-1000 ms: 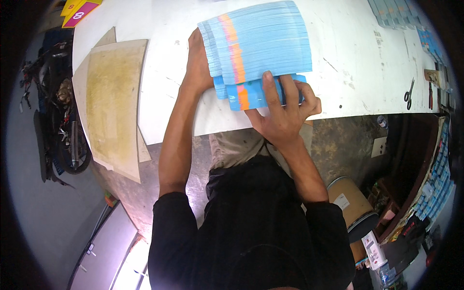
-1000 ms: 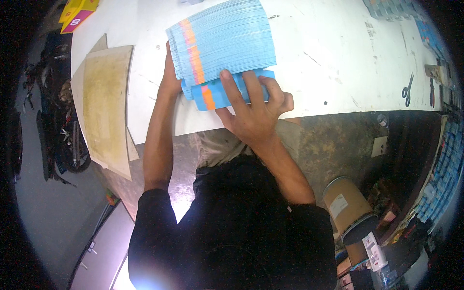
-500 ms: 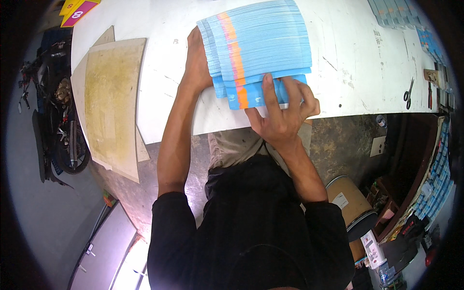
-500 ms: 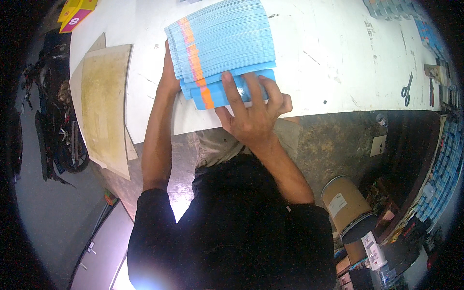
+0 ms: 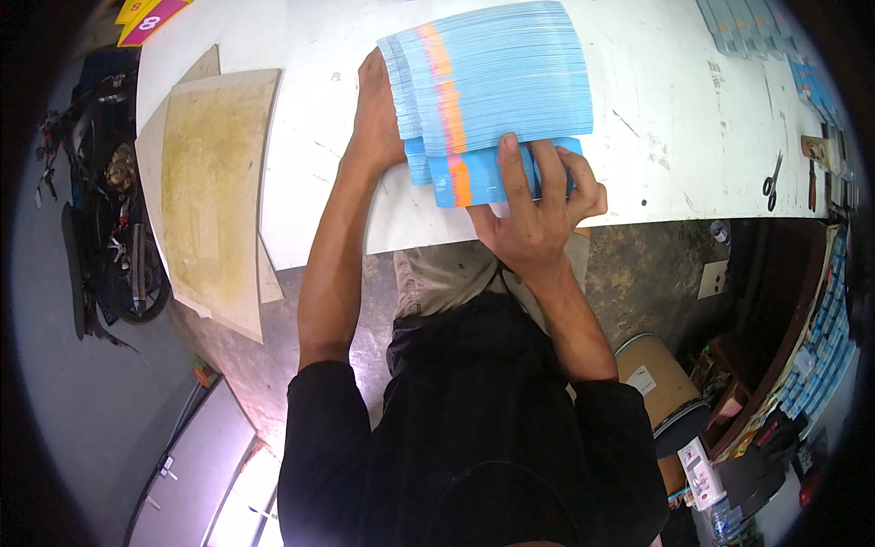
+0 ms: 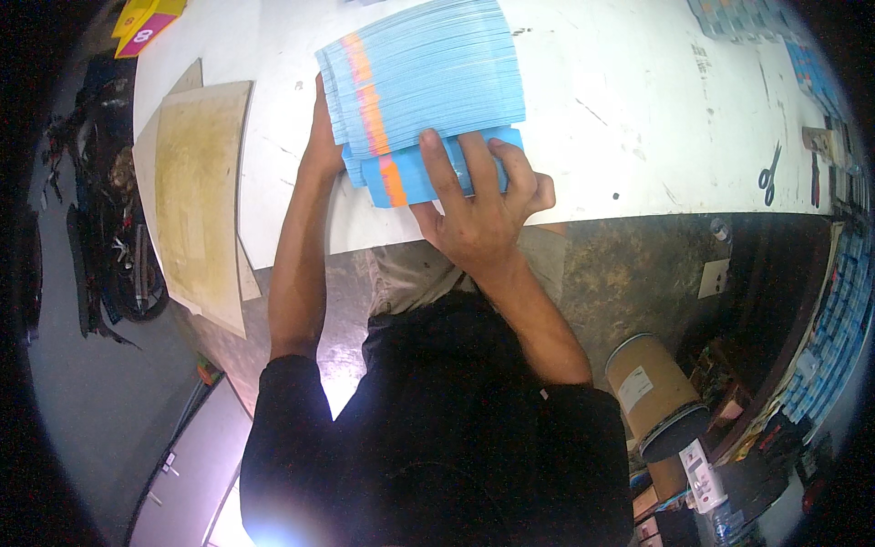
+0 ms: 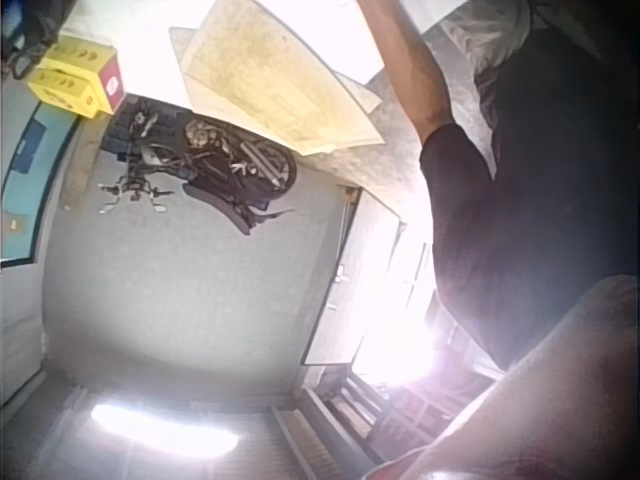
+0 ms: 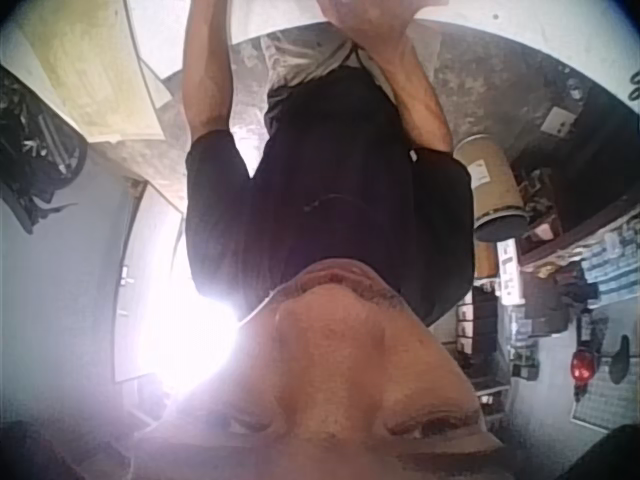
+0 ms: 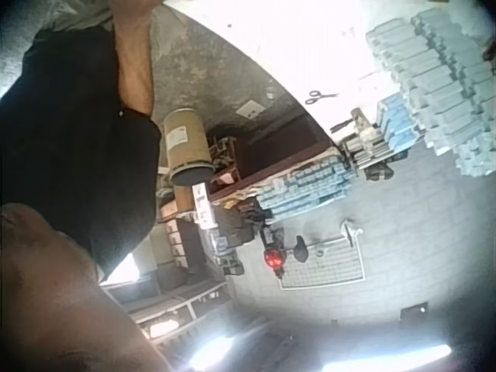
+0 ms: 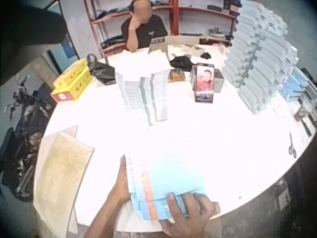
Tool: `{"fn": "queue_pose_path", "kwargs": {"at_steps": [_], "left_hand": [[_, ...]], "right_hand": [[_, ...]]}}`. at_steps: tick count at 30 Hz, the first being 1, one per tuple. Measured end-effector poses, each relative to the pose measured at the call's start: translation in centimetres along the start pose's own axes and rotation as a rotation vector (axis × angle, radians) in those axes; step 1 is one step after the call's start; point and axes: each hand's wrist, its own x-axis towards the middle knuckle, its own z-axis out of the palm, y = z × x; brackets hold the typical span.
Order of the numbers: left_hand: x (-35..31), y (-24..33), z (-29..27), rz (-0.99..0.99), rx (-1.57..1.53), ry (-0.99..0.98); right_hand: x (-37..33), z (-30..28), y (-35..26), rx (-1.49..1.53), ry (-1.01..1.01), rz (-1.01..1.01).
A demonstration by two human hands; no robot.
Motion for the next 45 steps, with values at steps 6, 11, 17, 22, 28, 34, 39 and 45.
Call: {"fn": "queue_pose_path", "kwargs": {"at_steps": [6, 11, 17, 22, 28, 34, 39, 45], "left_hand": [[0.2, 0.1, 0.0, 0.011, 0.022, -0.002], [-0.1, -0.2, 0.0, -0.014, 0.006, -0.009], [0.0, 0.4, -0.1, -0.093, -0.042, -0.030], [0.1, 0.0, 0.0, -0.032, 0.023, -0.019], [0.2, 0.1, -0.2, 0.008, 0.086, -0.030], [0.1, -0.2, -0.1, 0.021, 0.072, -0.012], [0.1, -0.2, -0.1, -0.022, 0.000, -0.021], [-0.1, -0.4, 0.1, -0.036, -0.012, -0.012]], "right_hand": [[-0.2, 0.0, -0.1, -0.008, -0.010, 0.006], [0.6, -1.6, -0.1, 0.027, -0.005, -0.048], [0.9, -0.8, 0.2, 0.044, 0.008, -0.041], [0.2, -0.1, 0.3, -0.022, -0.035, -0.003], [0.1, 0.0, 0.4, -0.014, -0.043, -0.014], [0.6, -1.0, 0.0, 0.033, 0.034, -0.030], [1.1, -1.0, 0.2, 0.047, 0.014, -0.055], [0.9, -0.5, 0.2, -0.051, -0.041, -0.051]]}}
